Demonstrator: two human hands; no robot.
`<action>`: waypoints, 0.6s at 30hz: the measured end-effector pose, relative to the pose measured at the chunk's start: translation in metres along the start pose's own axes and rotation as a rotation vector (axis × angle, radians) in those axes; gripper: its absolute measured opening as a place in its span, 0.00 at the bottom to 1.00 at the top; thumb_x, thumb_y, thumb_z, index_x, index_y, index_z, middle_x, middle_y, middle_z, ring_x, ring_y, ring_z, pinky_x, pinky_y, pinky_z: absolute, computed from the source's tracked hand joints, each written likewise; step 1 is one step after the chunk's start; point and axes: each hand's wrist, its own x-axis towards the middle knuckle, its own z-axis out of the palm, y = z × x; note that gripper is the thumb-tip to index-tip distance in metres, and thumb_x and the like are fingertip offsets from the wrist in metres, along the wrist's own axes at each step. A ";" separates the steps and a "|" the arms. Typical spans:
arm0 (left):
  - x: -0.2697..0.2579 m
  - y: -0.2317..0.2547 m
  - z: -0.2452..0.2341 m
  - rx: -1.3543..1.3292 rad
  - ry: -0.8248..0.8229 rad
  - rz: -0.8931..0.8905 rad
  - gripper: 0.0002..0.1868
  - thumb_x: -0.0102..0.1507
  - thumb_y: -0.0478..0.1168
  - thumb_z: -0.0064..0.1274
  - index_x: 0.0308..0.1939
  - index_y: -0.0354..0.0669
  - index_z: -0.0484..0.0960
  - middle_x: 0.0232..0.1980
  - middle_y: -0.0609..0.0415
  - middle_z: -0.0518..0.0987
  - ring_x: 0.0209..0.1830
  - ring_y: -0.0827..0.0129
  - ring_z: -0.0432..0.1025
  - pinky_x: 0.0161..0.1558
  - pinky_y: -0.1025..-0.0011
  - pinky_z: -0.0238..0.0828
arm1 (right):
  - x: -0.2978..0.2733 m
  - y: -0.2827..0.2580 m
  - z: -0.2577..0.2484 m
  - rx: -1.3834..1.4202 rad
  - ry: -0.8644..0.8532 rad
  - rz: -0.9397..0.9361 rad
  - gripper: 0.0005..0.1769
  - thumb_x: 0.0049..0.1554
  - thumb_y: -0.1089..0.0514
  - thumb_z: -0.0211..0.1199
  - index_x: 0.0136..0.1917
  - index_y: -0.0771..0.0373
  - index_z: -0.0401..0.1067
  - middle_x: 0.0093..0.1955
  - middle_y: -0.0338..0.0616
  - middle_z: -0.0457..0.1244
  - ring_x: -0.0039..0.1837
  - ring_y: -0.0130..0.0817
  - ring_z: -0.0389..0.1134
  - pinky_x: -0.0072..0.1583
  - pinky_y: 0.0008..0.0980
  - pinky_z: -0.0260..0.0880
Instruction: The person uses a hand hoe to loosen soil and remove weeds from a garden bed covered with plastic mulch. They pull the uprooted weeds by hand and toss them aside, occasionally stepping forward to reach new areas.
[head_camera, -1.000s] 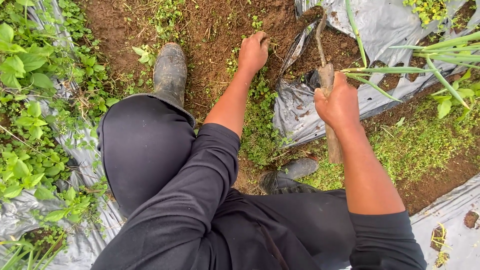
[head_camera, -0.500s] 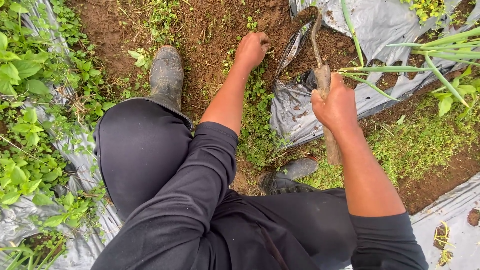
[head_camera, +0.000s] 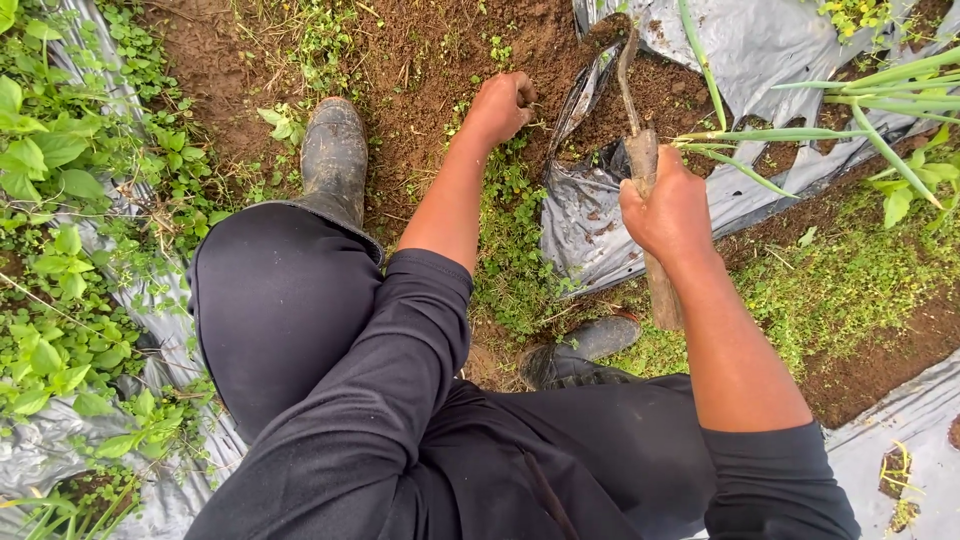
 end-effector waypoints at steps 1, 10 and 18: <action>-0.002 -0.003 -0.001 0.001 0.000 0.001 0.09 0.65 0.29 0.55 0.46 0.46 0.79 0.50 0.53 0.78 0.46 0.70 0.76 0.53 0.77 0.82 | 0.000 -0.001 0.000 0.001 0.001 0.000 0.16 0.65 0.57 0.60 0.60 0.69 0.60 0.36 0.46 0.60 0.33 0.38 0.62 0.34 0.39 0.66; -0.013 -0.017 -0.008 -0.288 0.086 0.003 0.08 0.65 0.29 0.52 0.45 0.48 0.76 0.49 0.53 0.78 0.45 0.70 0.75 0.50 0.75 0.83 | -0.003 -0.011 0.002 -0.043 -0.043 0.065 0.34 0.66 0.56 0.61 0.77 0.73 0.52 0.40 0.47 0.59 0.31 0.29 0.58 0.31 0.27 0.68; -0.026 -0.020 -0.020 -0.621 0.149 -0.079 0.15 0.69 0.25 0.46 0.55 0.42 0.82 0.49 0.50 0.81 0.31 0.79 0.67 0.27 0.89 0.64 | -0.004 -0.006 0.006 0.086 -0.035 0.055 0.18 0.65 0.57 0.59 0.62 0.67 0.60 0.37 0.44 0.60 0.32 0.33 0.61 0.32 0.34 0.66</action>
